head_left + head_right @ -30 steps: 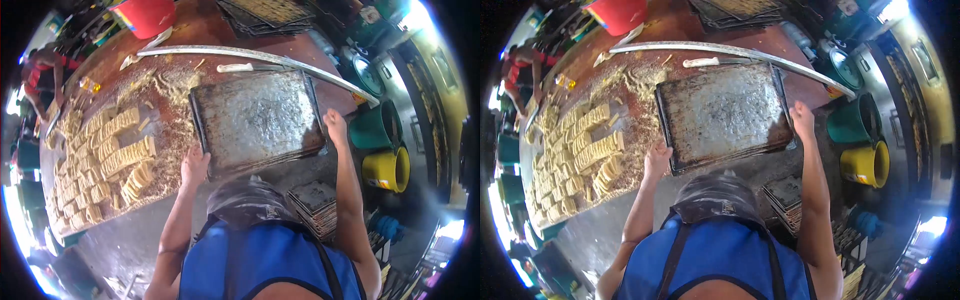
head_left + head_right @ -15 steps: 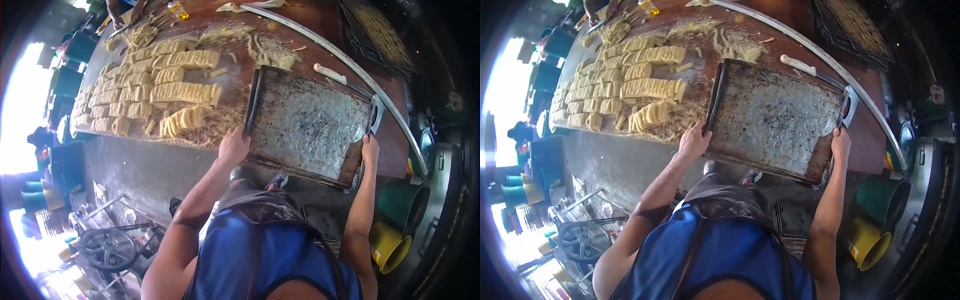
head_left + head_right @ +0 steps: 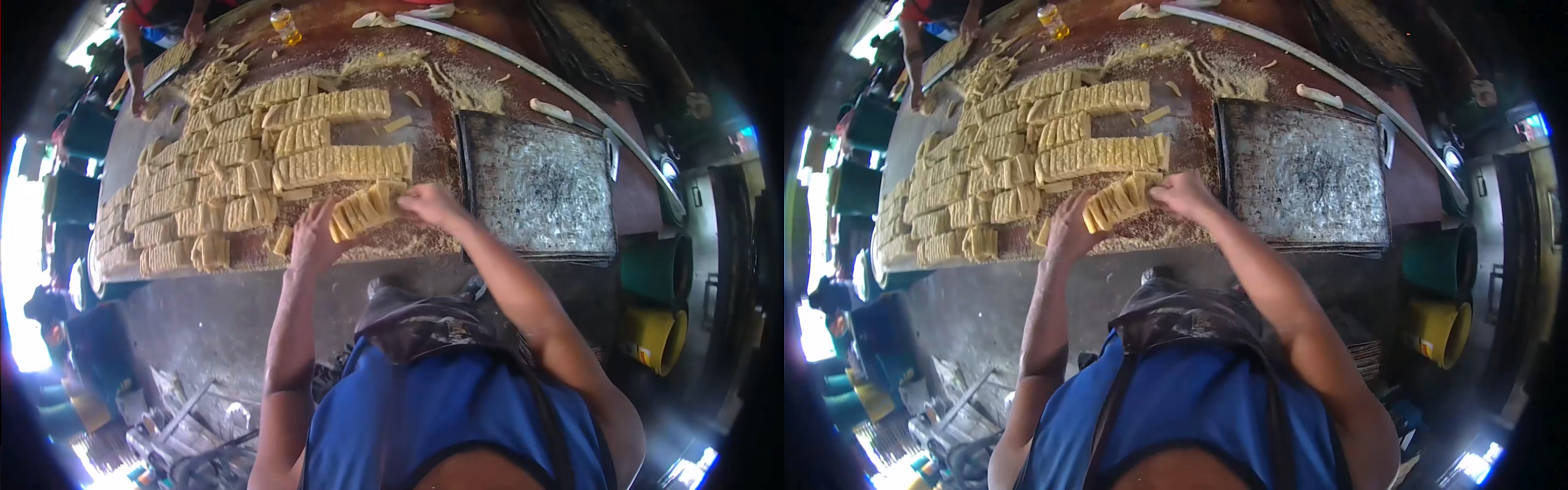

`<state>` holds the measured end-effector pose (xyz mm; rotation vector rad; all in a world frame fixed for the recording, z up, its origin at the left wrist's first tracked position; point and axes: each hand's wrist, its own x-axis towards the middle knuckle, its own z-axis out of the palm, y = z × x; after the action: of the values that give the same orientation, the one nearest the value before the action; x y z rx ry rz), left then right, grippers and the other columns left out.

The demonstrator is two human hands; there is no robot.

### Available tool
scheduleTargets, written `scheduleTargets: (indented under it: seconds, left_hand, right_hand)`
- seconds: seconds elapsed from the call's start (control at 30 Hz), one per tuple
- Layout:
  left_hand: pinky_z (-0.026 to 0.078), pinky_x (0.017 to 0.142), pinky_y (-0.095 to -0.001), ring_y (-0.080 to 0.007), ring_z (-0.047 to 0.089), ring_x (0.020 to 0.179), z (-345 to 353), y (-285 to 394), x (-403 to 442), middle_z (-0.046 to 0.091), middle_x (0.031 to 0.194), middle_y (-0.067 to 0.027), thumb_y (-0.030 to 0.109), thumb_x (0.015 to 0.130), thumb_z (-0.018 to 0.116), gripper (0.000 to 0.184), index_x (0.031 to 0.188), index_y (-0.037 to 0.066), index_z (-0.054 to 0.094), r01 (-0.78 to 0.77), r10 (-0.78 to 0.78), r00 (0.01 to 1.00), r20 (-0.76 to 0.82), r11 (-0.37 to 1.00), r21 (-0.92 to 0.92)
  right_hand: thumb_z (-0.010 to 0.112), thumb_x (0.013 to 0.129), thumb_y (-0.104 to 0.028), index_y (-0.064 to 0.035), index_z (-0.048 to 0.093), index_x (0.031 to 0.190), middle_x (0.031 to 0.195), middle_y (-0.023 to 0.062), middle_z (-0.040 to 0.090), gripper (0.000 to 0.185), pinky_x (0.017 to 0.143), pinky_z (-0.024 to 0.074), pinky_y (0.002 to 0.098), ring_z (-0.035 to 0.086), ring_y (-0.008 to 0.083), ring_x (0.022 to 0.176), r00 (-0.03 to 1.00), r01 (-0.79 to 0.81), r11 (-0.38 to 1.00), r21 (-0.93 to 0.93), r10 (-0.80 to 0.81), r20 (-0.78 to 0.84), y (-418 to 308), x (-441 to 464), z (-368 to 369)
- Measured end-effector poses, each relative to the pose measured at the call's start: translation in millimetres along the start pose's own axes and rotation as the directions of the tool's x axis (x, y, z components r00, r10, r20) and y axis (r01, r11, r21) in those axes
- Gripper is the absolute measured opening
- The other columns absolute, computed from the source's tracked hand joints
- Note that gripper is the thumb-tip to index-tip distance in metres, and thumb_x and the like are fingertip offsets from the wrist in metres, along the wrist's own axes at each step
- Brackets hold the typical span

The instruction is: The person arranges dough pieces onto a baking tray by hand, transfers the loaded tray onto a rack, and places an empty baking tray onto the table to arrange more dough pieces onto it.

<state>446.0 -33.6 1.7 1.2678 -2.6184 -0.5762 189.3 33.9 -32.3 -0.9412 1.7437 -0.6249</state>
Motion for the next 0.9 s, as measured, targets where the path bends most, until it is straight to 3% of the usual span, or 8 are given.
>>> scheduleTargets:
  seconds: [0.07, 0.23, 0.4, 0.53, 0.63, 0.73, 0.83, 0.9]
  left_hand:
    - [0.038, 0.111, -0.0488, -0.0360, 0.045, 0.134, 6, -17, 5, 0.050, 0.143, -0.0150, 0.030, 0.064, 0.090, 0.096, 0.145, 0.010, 0.043, -0.016, 0.022, 0.991, 0.133, 0.999, -0.047]
    - [0.039, 0.110, -0.0489, -0.0351, 0.047, 0.130, 11, -10, 19, 0.051, 0.141, -0.0149, 0.027, 0.063, 0.089, 0.095, 0.145, 0.012, 0.044, 0.013, -0.016, 0.988, 0.157, 1.000, 0.019]
    - [0.040, 0.109, -0.0473, -0.0355, 0.048, 0.129, 27, -7, 27, 0.052, 0.141, -0.0142, 0.025, 0.062, 0.090, 0.093, 0.144, 0.012, 0.046, 0.015, -0.010, 0.990, 0.137, 0.999, -0.037]
    - [0.040, 0.109, -0.0481, -0.0386, 0.046, 0.131, 32, 1, 31, 0.052, 0.141, -0.0166, 0.028, 0.060, 0.092, 0.100, 0.145, 0.009, 0.043, -0.101, 0.108, 0.991, 0.077, 0.990, -0.100]
    - [0.038, 0.112, -0.0515, -0.0358, 0.045, 0.135, -13, 24, 32, 0.051, 0.143, -0.0194, 0.038, 0.066, 0.090, 0.100, 0.148, 0.009, 0.040, -0.009, 0.027, 0.979, 0.202, 0.996, -0.089]
    - [0.049, 0.101, -0.0508, -0.0324, 0.060, 0.119, -2, 24, 59, 0.060, 0.134, -0.0168, 0.040, 0.084, 0.078, 0.071, 0.141, 0.008, 0.051, -0.054, 0.020, 0.993, -0.120, 0.956, -0.288]
    - [0.054, 0.095, -0.0462, -0.0257, 0.063, 0.114, 24, 59, 98, 0.063, 0.130, -0.0143, 0.033, 0.089, 0.074, 0.054, 0.134, 0.007, 0.058, -0.061, 0.013, 0.991, -0.133, 0.930, -0.362]
    - [0.054, 0.095, -0.0436, -0.0239, 0.064, 0.113, 52, 83, 126, 0.064, 0.129, -0.0137, 0.027, 0.089, 0.073, 0.046, 0.129, 0.008, 0.061, -0.101, 0.073, 0.994, -0.084, 0.914, -0.394]
  right_hand:
    - [0.071, 0.090, -0.029, -0.0061, 0.070, 0.087, 0.068, 0.0048, 0.066, 0.024, 0.044, 0.0501, 0.0193, 0.058, 0.0061, 0.051, 0.987, -0.070, 0.995, 0.072, 0.080, -0.142, -13, 16, 36]
    - [0.072, 0.077, -0.029, -0.0129, 0.058, 0.059, 0.051, 0.0000, 0.051, 0.028, 0.039, 0.0411, 0.0319, 0.050, 0.0129, 0.044, 0.970, -0.098, 0.994, 0.054, 0.108, -0.218, -37, 21, 57]
    - [0.066, 0.077, -0.014, -0.0031, 0.066, 0.081, 0.065, 0.0065, 0.059, 0.012, 0.046, 0.0484, 0.0347, 0.053, 0.0194, 0.052, 0.971, -0.133, 0.964, -0.231, 0.080, -0.225, -42, 41, 50]
    - [0.068, 0.084, -0.011, 0.0000, 0.065, 0.116, 0.097, 0.0131, 0.069, 0.033, 0.056, 0.0545, 0.0291, 0.065, 0.0178, 0.069, 0.984, -0.091, 0.975, -0.201, 0.057, -0.170, -38, 10, 4]
    - [0.072, 0.087, -0.014, -0.0016, 0.064, 0.121, 0.101, 0.0128, 0.070, 0.037, 0.059, 0.0574, 0.0246, 0.066, 0.0132, 0.072, 0.997, -0.037, 0.987, 0.158, 0.048, -0.068, -22, -6, -48]
    - [0.072, 0.087, -0.014, -0.0003, 0.064, 0.119, 0.097, 0.0140, 0.070, 0.035, 0.055, 0.0577, 0.0219, 0.065, 0.0124, 0.065, 0.951, 0.076, 0.882, 0.466, 0.077, -0.300, -4, -5, -108]
    - [0.068, 0.090, -0.017, 0.0030, 0.066, 0.109, 0.086, 0.0141, 0.070, 0.028, 0.046, 0.0529, 0.0211, 0.066, 0.0119, 0.067, 0.808, 0.143, 0.920, 0.365, 0.105, -0.580, 8, 33, -149]
    - [0.067, 0.090, -0.031, -0.0009, 0.070, 0.104, 0.085, 0.0170, 0.072, 0.033, 0.059, 0.0562, 0.0365, 0.071, 0.0258, 0.075, 0.834, -0.048, 0.993, -0.106, -0.018, -0.552, 20, 52, -168]
